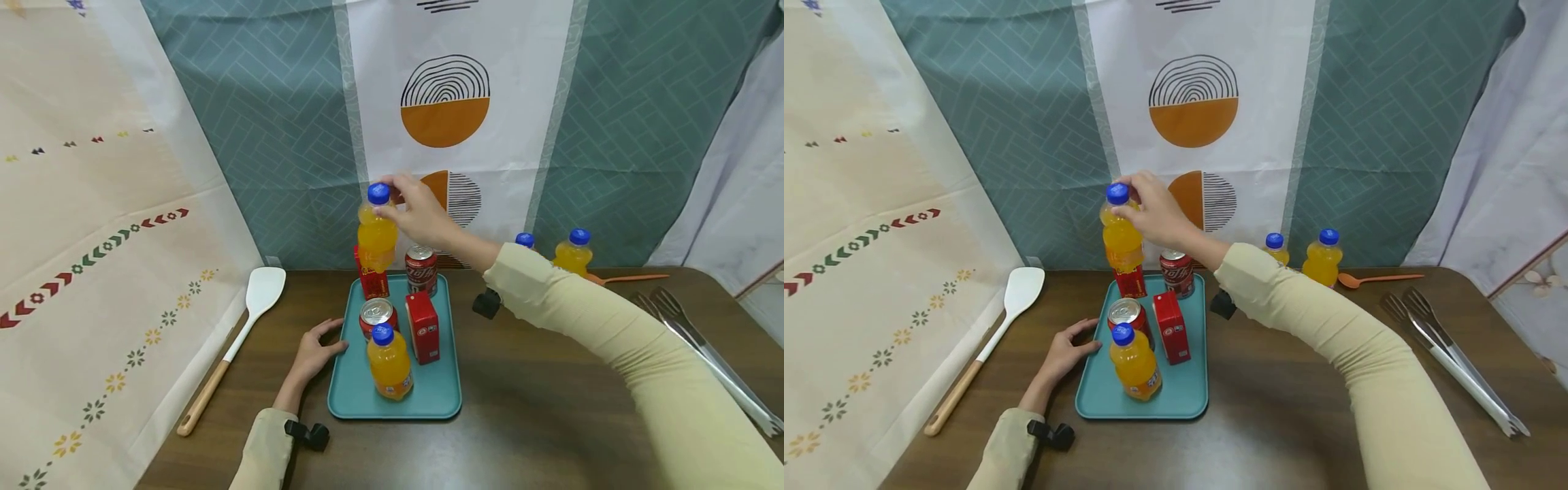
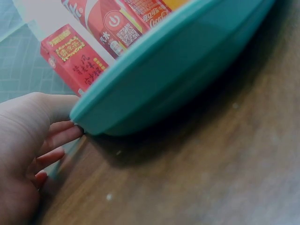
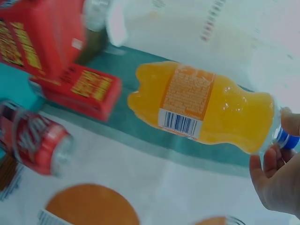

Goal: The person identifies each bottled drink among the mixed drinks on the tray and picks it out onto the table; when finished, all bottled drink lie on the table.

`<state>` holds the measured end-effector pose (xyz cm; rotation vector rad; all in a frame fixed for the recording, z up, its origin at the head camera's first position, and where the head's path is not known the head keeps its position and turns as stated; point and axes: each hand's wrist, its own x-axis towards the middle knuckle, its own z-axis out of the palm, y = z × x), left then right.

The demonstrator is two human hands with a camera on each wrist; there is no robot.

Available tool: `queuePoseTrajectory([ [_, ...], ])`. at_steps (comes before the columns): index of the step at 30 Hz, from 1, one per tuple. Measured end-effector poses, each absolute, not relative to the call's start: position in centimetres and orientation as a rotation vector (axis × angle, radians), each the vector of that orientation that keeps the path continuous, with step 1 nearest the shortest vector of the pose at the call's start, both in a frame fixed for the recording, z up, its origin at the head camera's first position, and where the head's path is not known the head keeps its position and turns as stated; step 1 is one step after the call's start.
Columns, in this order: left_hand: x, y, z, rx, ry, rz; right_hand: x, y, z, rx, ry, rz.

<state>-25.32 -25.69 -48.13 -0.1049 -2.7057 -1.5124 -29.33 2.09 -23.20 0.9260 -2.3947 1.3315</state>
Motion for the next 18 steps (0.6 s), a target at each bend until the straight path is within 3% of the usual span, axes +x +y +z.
queuePoseTrajectory([
  [9,-25.0,-26.1,-47.9,-0.085,-2.698,-1.524,-27.5,6.1,-19.1,0.896,-2.256,1.365],
  [18,-25.0,-25.8,-48.2,-0.094,-2.710,-1.508,-25.1,10.8,-17.3,0.757,-2.266,1.324],
])
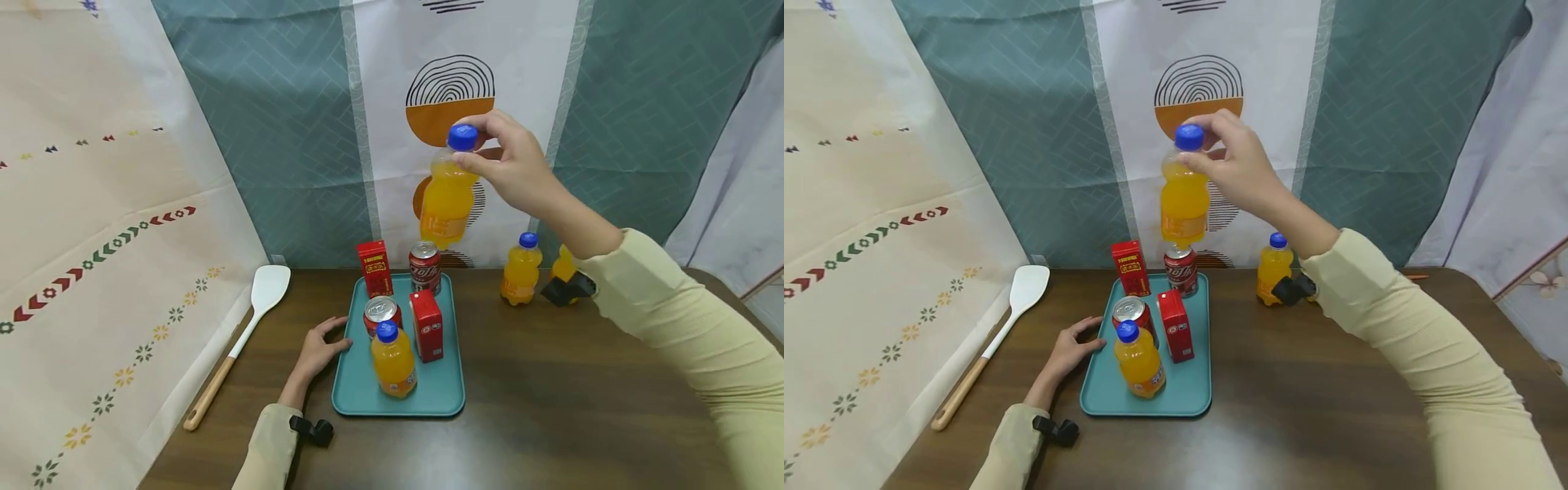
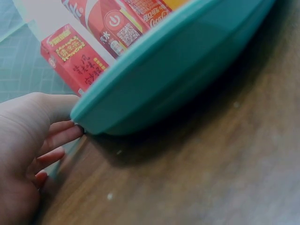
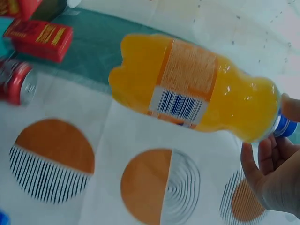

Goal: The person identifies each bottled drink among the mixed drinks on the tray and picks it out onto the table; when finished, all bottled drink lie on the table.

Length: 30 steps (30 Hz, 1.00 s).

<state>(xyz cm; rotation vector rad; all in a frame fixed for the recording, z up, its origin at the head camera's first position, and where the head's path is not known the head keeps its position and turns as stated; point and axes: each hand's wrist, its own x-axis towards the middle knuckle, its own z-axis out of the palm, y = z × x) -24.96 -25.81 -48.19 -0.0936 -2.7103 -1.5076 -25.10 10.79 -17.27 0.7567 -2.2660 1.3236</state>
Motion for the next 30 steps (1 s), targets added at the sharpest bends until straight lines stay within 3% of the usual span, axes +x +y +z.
queuePoseTrajectory([
  [15,-25.3,-25.5,-48.2,-0.105,-2.694,-1.513,-23.3,19.8,-21.1,0.570,-2.468,1.109],
  [30,-25.3,-25.4,-48.0,-0.096,-2.697,-1.533,-23.5,26.1,-28.0,0.495,-2.668,0.991],
])
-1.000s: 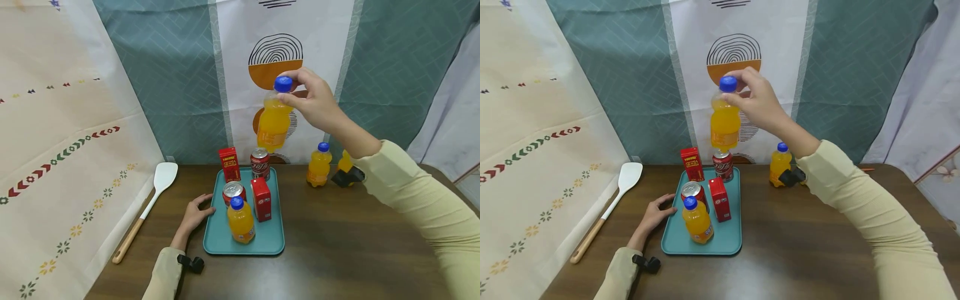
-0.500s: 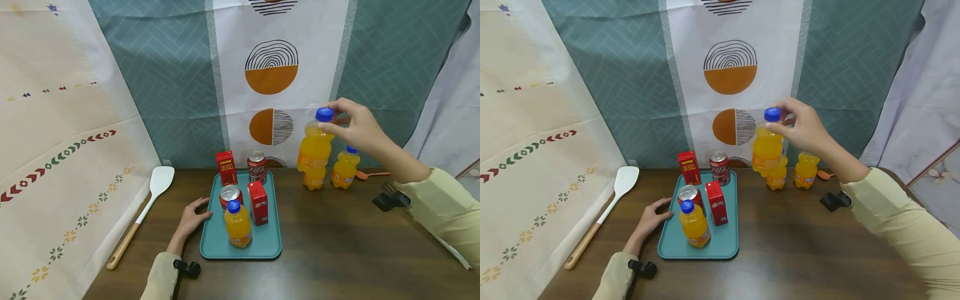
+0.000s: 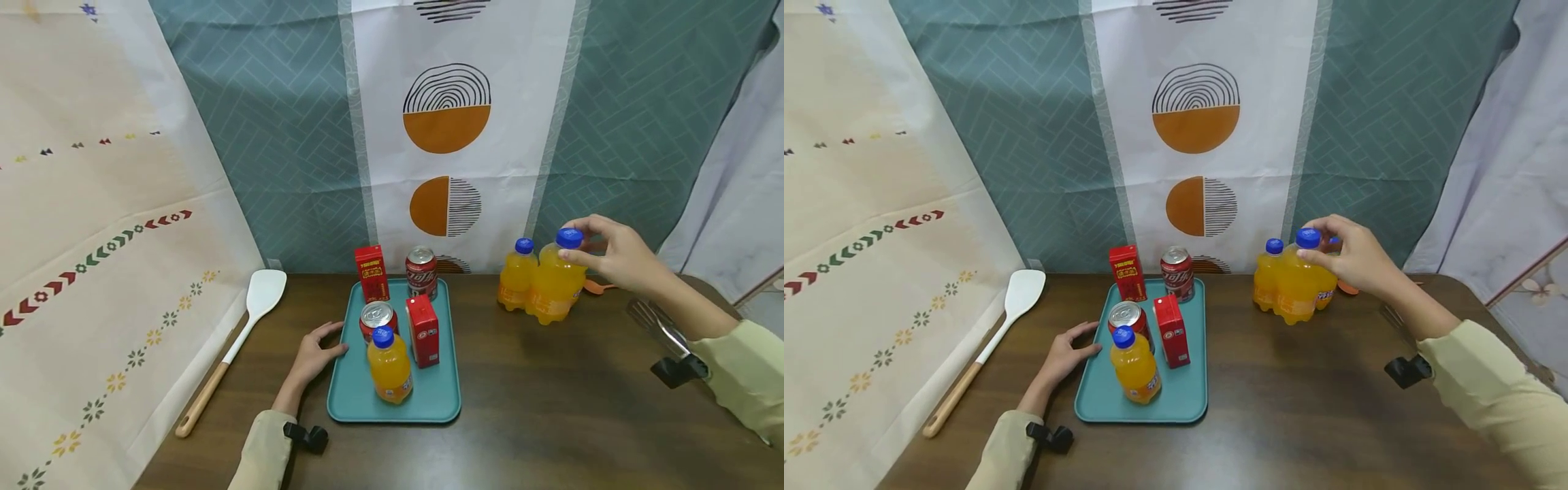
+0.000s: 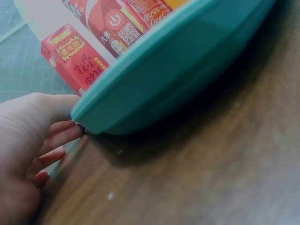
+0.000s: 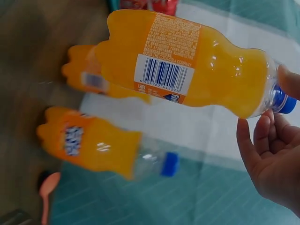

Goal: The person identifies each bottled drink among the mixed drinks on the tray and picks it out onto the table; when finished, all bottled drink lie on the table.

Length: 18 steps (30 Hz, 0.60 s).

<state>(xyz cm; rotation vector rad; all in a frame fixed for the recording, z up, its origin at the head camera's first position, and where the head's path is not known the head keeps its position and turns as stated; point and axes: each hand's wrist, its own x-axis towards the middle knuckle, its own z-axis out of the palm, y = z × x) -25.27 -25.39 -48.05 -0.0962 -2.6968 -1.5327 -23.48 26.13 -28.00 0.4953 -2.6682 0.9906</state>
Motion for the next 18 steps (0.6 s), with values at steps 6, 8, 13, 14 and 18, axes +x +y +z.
queuePoseTrajectory([
  [6,-25.1,-25.6,-48.2,-0.103,-2.703,-1.507,-23.4,27.8,-30.3,0.427,-2.684,0.961],
  [8,-25.0,-25.6,-48.2,-0.094,-2.711,-1.502,-23.4,28.2,-31.0,0.396,-2.684,0.958],
  [13,-25.1,-25.6,-48.2,-0.092,-2.706,-1.513,-23.4,29.4,-32.6,0.325,-2.670,0.975],
  [14,-25.2,-25.5,-48.2,-0.105,-2.697,-1.513,-23.4,29.7,-32.9,0.313,-2.665,0.979],
  [18,-25.2,-25.3,-48.2,-0.134,-2.662,-1.514,-23.3,30.8,-34.2,0.284,-2.666,0.989],
])
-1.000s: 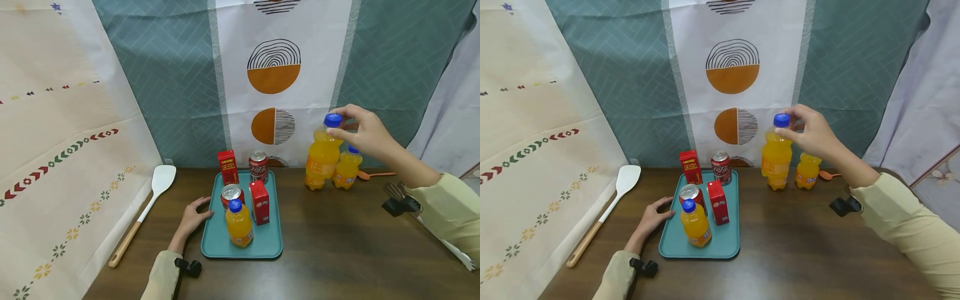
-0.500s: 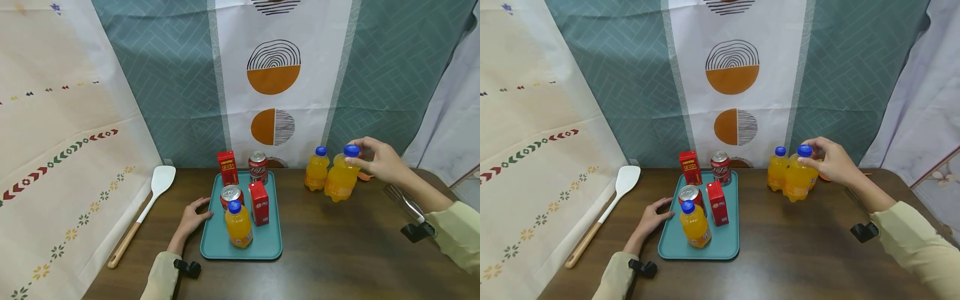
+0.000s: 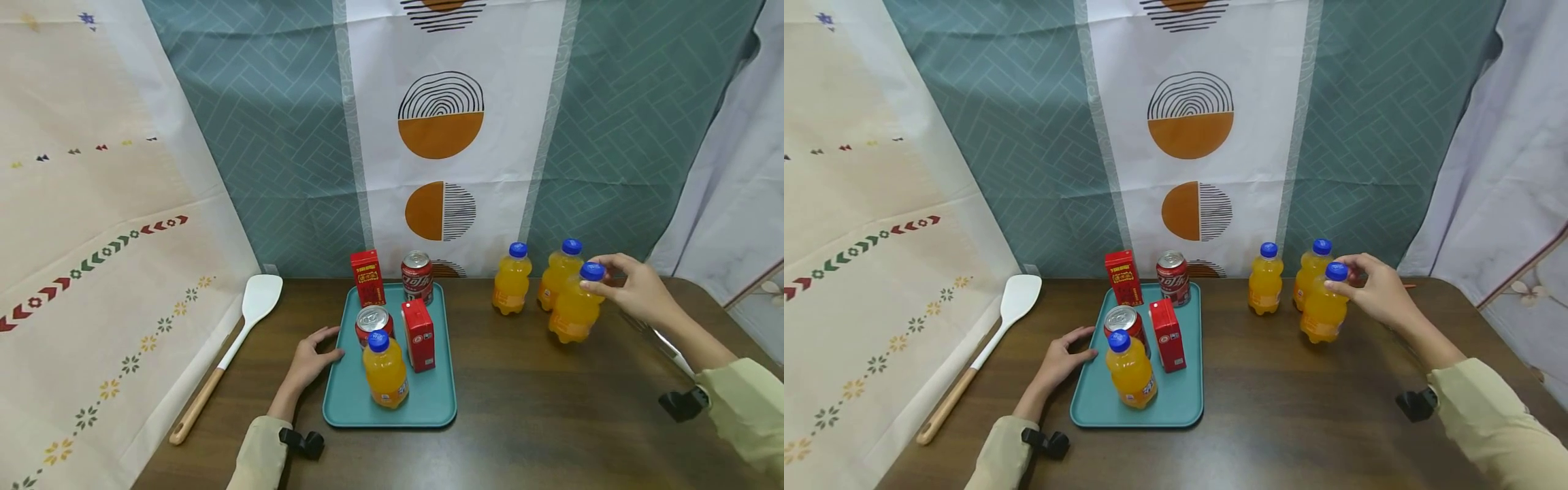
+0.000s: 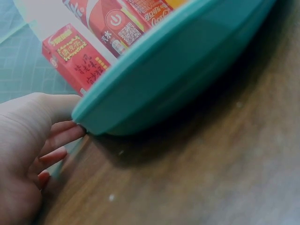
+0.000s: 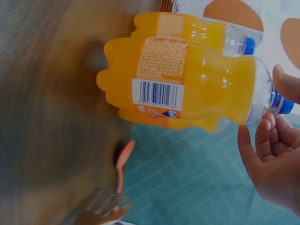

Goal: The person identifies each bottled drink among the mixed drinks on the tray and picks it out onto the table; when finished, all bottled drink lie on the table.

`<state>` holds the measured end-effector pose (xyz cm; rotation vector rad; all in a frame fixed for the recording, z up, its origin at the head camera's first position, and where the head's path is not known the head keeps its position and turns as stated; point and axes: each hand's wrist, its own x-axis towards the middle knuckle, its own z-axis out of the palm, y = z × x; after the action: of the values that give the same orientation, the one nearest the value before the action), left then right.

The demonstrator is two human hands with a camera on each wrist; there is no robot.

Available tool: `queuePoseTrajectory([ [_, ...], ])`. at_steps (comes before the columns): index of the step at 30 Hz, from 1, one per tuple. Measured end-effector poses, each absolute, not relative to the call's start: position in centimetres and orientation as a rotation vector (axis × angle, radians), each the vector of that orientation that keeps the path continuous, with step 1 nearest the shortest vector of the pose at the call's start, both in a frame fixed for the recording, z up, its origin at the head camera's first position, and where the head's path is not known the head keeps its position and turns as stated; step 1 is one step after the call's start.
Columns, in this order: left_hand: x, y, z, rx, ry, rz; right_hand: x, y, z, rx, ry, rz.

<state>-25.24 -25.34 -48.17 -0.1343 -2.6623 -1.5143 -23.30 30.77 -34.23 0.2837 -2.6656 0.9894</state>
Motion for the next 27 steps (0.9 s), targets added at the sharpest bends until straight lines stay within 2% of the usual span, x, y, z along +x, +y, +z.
queuePoseTrajectory([
  [8,-25.2,-25.3,-48.2,-0.114,-2.699,-1.504,-23.0,31.6,-36.1,0.195,-2.745,1.001],
  [27,-25.2,-25.7,-48.1,-0.117,-2.718,-1.493,-23.4,31.8,-36.7,0.146,-2.728,1.142],
])
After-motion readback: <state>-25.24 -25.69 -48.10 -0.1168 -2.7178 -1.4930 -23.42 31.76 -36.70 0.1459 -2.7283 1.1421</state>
